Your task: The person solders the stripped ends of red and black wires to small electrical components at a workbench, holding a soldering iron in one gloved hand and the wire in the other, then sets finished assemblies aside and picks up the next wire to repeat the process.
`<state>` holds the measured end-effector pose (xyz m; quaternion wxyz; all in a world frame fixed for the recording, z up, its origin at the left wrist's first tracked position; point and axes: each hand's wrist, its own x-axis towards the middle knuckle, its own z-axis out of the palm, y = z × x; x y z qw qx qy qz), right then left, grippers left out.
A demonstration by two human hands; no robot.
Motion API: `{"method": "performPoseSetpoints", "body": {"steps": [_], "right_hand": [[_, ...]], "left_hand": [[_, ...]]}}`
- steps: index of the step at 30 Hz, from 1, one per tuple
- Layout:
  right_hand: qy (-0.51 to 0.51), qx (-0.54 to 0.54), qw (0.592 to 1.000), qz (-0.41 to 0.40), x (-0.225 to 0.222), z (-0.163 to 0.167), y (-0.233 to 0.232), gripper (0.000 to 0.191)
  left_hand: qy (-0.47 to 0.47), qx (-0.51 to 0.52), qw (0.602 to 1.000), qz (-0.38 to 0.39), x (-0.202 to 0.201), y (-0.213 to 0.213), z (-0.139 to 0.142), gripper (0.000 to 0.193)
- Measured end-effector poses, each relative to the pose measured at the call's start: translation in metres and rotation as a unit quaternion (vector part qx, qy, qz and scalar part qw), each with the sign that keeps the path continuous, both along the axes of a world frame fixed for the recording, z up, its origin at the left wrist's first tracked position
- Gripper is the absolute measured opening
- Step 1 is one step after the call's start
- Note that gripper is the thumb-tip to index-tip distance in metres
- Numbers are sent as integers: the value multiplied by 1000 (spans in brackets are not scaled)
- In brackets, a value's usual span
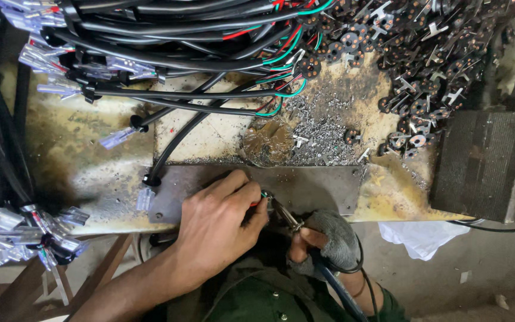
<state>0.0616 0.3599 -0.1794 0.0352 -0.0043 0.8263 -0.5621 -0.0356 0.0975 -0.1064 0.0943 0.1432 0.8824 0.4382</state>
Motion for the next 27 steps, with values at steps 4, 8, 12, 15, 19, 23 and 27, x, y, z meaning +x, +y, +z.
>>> {"method": "performPoseSetpoints", "body": {"steps": [4, 8, 12, 15, 19, 23, 27], "right_hand": [[-381, -337, 833, -217, 4, 0, 5, 16], [224, 111, 961, 121, 8, -5, 6, 21], [-303, -122, 943, -66, 9, -7, 9, 18], [-31, 85, 989, 121, 7, -5, 11, 21], [-140, 76, 973, 165, 3, -2, 5, 22], [72, -38, 991, -103, 0, -1, -9, 19], [235, 64, 958, 155, 0, 0, -7, 34]], "left_hand": [[-6, 0, 1000, 1, 0, 0, 0, 18], [0, -4, 1000, -1, 0, 0, 0, 18], [3, 1, 1000, 1, 2, -1, 0, 18], [3, -5, 1000, -5, 3, 1, -1, 19], [17, -6, 1000, 0, 4, 2, 0, 20], [20, -7, 1000, 3, 5, 3, 1, 17], [38, -6, 999, -4, 4, 4, -1, 16]]}}
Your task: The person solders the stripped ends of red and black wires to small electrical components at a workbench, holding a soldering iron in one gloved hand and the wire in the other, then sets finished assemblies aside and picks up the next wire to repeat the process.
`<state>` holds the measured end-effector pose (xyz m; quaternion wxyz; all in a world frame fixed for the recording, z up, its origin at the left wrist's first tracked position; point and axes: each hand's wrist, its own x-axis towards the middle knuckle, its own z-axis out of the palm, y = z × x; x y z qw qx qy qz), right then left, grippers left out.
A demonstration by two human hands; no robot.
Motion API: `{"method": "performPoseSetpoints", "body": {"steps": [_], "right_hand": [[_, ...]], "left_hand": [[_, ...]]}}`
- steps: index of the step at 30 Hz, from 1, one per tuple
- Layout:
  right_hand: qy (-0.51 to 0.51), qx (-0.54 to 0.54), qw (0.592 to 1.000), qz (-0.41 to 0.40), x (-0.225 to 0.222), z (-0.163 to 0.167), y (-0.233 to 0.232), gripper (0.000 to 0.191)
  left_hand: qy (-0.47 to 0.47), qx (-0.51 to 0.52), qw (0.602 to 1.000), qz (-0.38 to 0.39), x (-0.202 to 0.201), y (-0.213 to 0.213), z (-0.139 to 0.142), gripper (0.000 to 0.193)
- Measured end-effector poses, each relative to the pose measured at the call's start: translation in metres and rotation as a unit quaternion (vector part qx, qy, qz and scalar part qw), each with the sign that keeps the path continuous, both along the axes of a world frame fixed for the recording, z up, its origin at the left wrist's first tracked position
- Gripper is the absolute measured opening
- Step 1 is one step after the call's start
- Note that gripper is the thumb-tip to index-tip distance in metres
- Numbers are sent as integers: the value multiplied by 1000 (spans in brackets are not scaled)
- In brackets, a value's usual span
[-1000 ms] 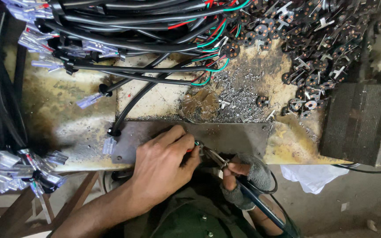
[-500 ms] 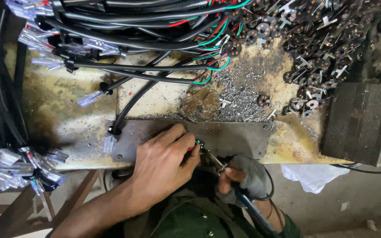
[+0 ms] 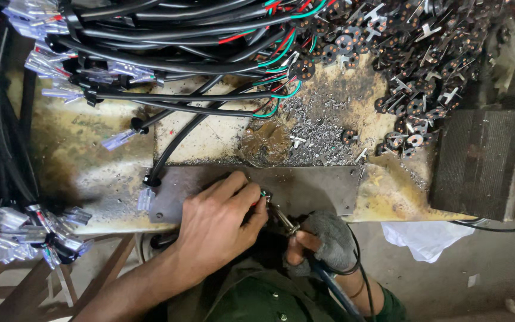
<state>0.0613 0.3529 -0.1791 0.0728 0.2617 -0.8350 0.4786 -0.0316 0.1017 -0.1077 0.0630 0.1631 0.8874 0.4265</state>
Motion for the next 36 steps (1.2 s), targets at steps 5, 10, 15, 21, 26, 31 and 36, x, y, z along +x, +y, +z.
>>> {"method": "performPoseSetpoints", "body": {"steps": [5, 10, 15, 21, 26, 31, 36], "right_hand": [[-38, 51, 996, -56, 12, -7, 13, 27], [-591, -263, 727, -230, 19, -25, 29, 17], [-66, -20, 987, -144, 20, -15, 1, 31], [-96, -38, 977, -186, -54, 48, -17, 46], [-133, -473, 795, -356, -132, 82, 18, 39], [-59, -94, 886, -449, -149, 81, 12, 30], [161, 321, 854, -376, -142, 78, 26, 39]], "left_hand": [[6, 5, 1000, -1, 0, -1, -1, 17], [4, 2, 1000, -2, 0, -1, -1, 17], [8, 6, 1000, -5, -1, -1, -2, 16], [22, 14, 1000, -8, 1, -6, 3, 15], [24, 26, 999, 6, 2, -7, 5, 12], [20, 25, 999, 1, 1, -10, 3, 15], [18, 21, 1000, -2, 1, -12, 3, 15]]}}
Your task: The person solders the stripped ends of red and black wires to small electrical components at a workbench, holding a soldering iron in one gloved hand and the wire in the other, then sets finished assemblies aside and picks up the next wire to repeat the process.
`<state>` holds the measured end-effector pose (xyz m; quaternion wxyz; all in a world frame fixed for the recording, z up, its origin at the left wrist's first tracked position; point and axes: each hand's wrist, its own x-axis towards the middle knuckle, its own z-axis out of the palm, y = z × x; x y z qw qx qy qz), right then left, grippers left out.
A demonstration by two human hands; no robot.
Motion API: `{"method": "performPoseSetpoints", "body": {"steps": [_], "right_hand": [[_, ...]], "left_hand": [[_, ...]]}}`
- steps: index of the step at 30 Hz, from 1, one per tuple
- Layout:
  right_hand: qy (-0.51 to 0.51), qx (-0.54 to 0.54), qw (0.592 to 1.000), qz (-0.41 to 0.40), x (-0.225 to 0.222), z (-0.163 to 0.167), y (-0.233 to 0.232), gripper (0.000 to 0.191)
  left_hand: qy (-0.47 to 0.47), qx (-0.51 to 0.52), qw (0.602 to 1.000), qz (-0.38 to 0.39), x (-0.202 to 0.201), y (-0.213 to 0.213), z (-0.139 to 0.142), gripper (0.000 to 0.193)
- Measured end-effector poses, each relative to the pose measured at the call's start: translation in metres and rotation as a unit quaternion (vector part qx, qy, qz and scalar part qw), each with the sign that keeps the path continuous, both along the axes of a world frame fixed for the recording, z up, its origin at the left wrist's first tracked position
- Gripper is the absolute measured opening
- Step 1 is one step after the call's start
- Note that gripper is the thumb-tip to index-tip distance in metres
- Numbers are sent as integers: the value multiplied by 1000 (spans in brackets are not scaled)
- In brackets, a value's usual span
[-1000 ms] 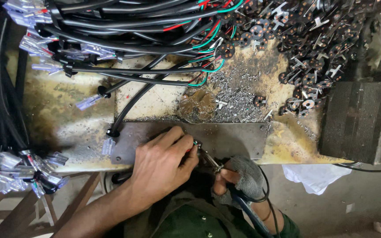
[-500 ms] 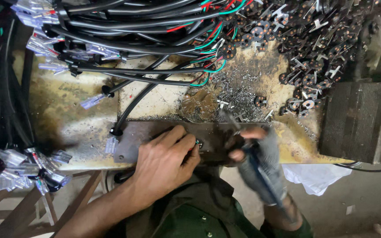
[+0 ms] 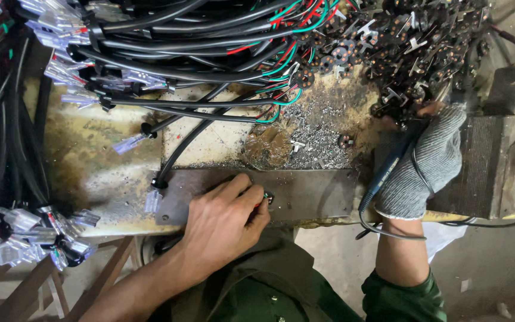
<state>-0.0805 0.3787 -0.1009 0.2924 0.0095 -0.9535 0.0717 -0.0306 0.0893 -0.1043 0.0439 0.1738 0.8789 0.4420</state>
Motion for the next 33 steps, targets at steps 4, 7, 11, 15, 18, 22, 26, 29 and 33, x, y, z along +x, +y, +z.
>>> {"method": "performPoseSetpoints", "body": {"steps": [4, 7, 11, 15, 18, 22, 26, 29, 33], "right_hand": [[-75, -63, 994, -44, 1, -8, 21, 36], [-55, -96, 994, -22, 4, -5, 21, 36], [24, -162, 986, 8, 28, 11, -6, 46], [-50, -325, 937, 118, 74, 11, -50, 48], [-123, -435, 874, 179, 95, 1, -70, 50], [-140, -452, 871, 130, 99, -5, -74, 49], [-82, -441, 885, 127, 100, -8, -75, 49], [-95, -331, 938, 43, 105, -18, -76, 59], [-153, -367, 912, 103, 112, -24, -64, 49]], "left_hand": [[5, -2, 1000, 1, 1, -2, 3, 16], [9, -4, 1000, 2, 2, -2, 5, 16], [14, 1, 1000, 5, 4, -2, 6, 16], [17, -7, 1000, 10, 7, 1, 7, 17], [30, -7, 1000, 6, 8, 3, 8, 16], [33, -19, 999, 0, 7, 6, 11, 17], [59, -24, 998, 9, 7, 12, 12, 17], [55, -29, 998, 13, 9, 16, 12, 17], [59, -34, 998, 14, 10, 20, 8, 17]]}}
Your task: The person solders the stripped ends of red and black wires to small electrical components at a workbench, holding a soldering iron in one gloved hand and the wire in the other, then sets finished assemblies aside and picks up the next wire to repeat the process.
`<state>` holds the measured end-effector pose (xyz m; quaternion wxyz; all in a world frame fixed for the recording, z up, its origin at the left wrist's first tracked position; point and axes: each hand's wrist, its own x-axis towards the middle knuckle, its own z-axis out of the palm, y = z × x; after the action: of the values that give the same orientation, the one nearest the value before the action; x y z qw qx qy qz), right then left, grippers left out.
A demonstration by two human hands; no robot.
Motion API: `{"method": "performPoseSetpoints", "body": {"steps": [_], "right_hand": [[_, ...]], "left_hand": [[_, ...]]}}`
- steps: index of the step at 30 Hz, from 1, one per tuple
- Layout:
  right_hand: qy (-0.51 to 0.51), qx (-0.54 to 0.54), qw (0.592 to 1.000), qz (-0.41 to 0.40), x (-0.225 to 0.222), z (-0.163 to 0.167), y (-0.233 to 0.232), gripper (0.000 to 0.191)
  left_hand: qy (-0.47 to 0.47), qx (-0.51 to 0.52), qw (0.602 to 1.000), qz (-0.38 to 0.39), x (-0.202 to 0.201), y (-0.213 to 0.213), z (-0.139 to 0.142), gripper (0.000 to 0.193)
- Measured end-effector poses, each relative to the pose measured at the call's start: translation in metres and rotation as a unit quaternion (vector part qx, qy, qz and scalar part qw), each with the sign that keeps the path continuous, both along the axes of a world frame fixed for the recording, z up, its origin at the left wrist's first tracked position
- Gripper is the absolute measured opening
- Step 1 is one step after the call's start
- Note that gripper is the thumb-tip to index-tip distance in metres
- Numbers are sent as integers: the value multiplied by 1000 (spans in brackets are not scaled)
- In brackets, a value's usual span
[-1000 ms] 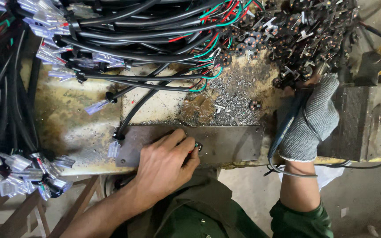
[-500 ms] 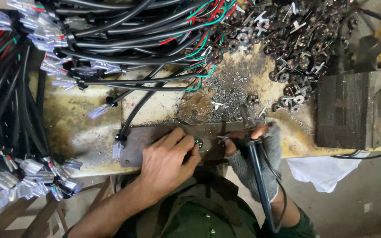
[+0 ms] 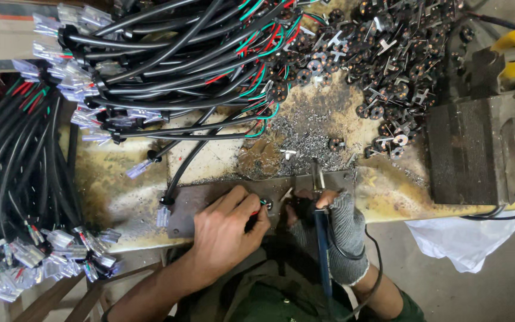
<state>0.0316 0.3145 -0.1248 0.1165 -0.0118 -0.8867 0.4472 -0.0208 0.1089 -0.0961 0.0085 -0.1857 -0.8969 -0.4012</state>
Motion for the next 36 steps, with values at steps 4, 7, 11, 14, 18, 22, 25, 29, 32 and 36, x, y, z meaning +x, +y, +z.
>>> {"method": "performPoseSetpoints", "body": {"steps": [4, 7, 11, 14, 18, 22, 25, 29, 32, 36], "right_hand": [[-29, -91, 993, 63, 2, 10, 13, 48], [4, -103, 994, 38, -2, 15, 11, 56], [-62, 100, 990, -74, -12, 11, 5, 65], [66, 106, 992, -28, -17, 7, 8, 58], [40, 61, 997, -26, -17, 7, 18, 60], [61, 29, 997, -25, -15, 5, 25, 57], [73, 78, 994, -39, -13, 1, 24, 59], [-2, -81, 996, -36, -8, -4, 13, 56], [48, -6, 995, -82, -8, -10, 6, 57], [66, 17, 995, -72, -14, -20, 7, 56]], "left_hand": [[5, 0, 1000, 17, 1, 7, -2, 15], [22, -11, 999, 36, 4, 16, 3, 13], [38, -68, 986, 148, 14, 29, 8, 20], [10, -121, 967, 222, 19, 31, 2, 36], [-1, -196, 955, 221, 19, 21, -2, 47], [-188, -347, 905, 160, 0, 9, 36, 51], [-225, -442, 866, 58, -30, 1, 88, 69], [154, -477, 863, 61, -75, 8, 130, 75], [360, -505, 774, 126, -82, 6, 131, 67], [272, -537, 777, 184, -56, -33, 100, 48]]}}
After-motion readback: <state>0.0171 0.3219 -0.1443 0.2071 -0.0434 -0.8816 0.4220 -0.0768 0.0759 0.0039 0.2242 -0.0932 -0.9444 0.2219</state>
